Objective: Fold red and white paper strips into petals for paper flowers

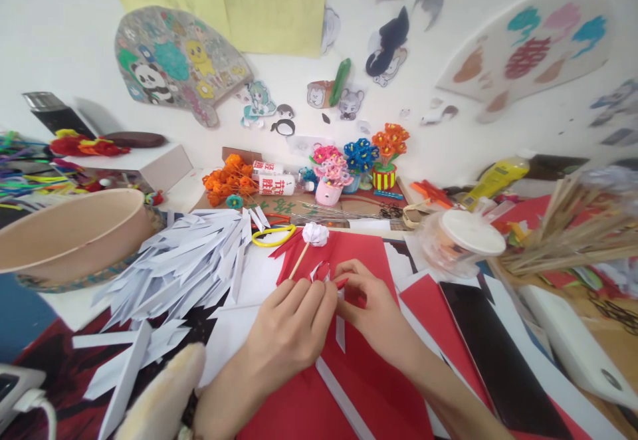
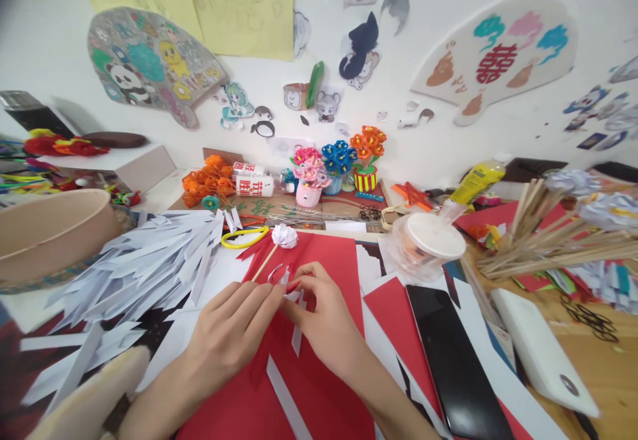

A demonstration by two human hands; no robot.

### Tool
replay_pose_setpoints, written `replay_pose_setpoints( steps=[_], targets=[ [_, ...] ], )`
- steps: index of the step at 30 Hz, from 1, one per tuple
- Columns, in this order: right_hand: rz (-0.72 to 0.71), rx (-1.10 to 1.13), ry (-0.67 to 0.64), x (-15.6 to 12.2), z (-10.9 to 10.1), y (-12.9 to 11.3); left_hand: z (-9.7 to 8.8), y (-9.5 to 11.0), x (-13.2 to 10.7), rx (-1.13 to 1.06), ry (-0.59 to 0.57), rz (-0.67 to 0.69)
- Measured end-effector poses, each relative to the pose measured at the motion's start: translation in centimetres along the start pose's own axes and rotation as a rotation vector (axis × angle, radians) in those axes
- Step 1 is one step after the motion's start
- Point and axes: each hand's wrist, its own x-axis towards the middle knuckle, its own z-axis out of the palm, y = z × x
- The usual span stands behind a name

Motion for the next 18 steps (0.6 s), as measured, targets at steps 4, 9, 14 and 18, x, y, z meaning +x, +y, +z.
replay_pose_setpoints(
  steps=[4,9,14,18],
  targets=[
    [-0.049,-0.081,0.070,0.0,-0.2,0.2,0.1,-0.1,-0.2,0.001,-0.005,-0.003],
    [-0.088,-0.119,0.092,0.0,0.0,0.3,0.2,-0.1,-0.5,-0.022,-0.004,-0.015],
    [-0.098,-0.107,0.068,0.0,0.4,0.4,0.5,0.1,-0.8,-0.052,0.002,-0.023],
    [-0.084,-0.080,0.159,0.0,-0.5,-0.2,0.6,0.2,-1.0,-0.122,0.076,-0.183]
  ],
)
